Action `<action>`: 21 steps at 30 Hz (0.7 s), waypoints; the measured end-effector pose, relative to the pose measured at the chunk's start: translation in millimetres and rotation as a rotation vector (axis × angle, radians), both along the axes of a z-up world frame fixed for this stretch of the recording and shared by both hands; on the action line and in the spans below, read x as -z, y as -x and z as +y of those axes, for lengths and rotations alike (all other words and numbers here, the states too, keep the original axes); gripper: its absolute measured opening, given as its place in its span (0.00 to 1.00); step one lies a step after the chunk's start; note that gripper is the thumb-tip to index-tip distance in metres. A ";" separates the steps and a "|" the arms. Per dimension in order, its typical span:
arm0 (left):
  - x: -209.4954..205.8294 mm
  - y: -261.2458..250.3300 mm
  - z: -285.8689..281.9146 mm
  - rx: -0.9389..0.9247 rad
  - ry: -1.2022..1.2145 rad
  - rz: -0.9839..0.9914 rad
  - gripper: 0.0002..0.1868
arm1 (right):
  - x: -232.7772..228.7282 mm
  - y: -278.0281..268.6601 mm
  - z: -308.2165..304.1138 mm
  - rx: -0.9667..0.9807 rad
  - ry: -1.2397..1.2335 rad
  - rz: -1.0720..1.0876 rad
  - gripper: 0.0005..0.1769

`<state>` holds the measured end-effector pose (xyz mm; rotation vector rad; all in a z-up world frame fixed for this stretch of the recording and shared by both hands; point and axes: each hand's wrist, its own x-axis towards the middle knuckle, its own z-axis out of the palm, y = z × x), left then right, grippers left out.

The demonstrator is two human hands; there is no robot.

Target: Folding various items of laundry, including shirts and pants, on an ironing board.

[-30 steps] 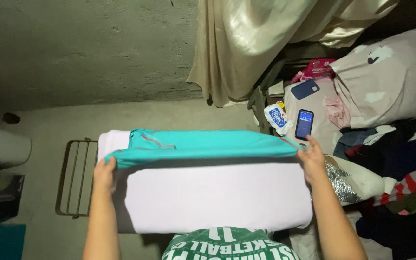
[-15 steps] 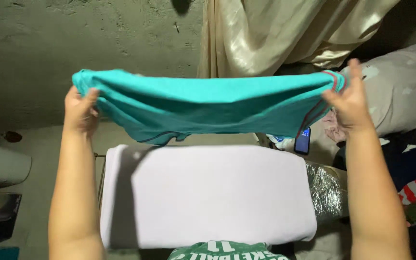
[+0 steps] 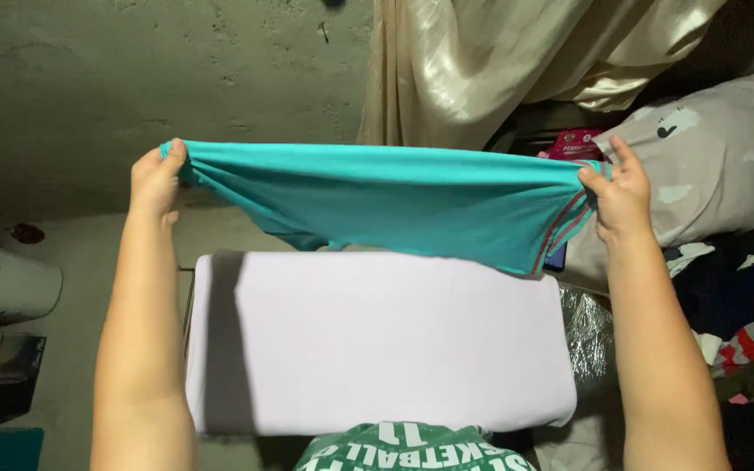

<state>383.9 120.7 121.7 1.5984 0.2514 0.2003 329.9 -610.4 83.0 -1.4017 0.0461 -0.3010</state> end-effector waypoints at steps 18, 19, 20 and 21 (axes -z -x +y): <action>227.6 308.7 60.4 0.189 -0.248 0.650 0.19 | 220.1 316.0 31.6 -0.031 0.321 0.610 0.47; 228.5 306.0 58.3 0.192 -0.248 0.654 0.19 | 225.7 316.5 26.0 -0.029 0.321 0.615 0.47; 229.1 302.3 56.4 0.178 -0.340 0.635 0.20 | 231.2 315.8 20.6 -0.053 0.310 0.621 0.46; 229.4 298.8 54.5 0.165 -0.431 0.615 0.22 | 236.4 315.2 15.2 -0.078 0.299 0.626 0.45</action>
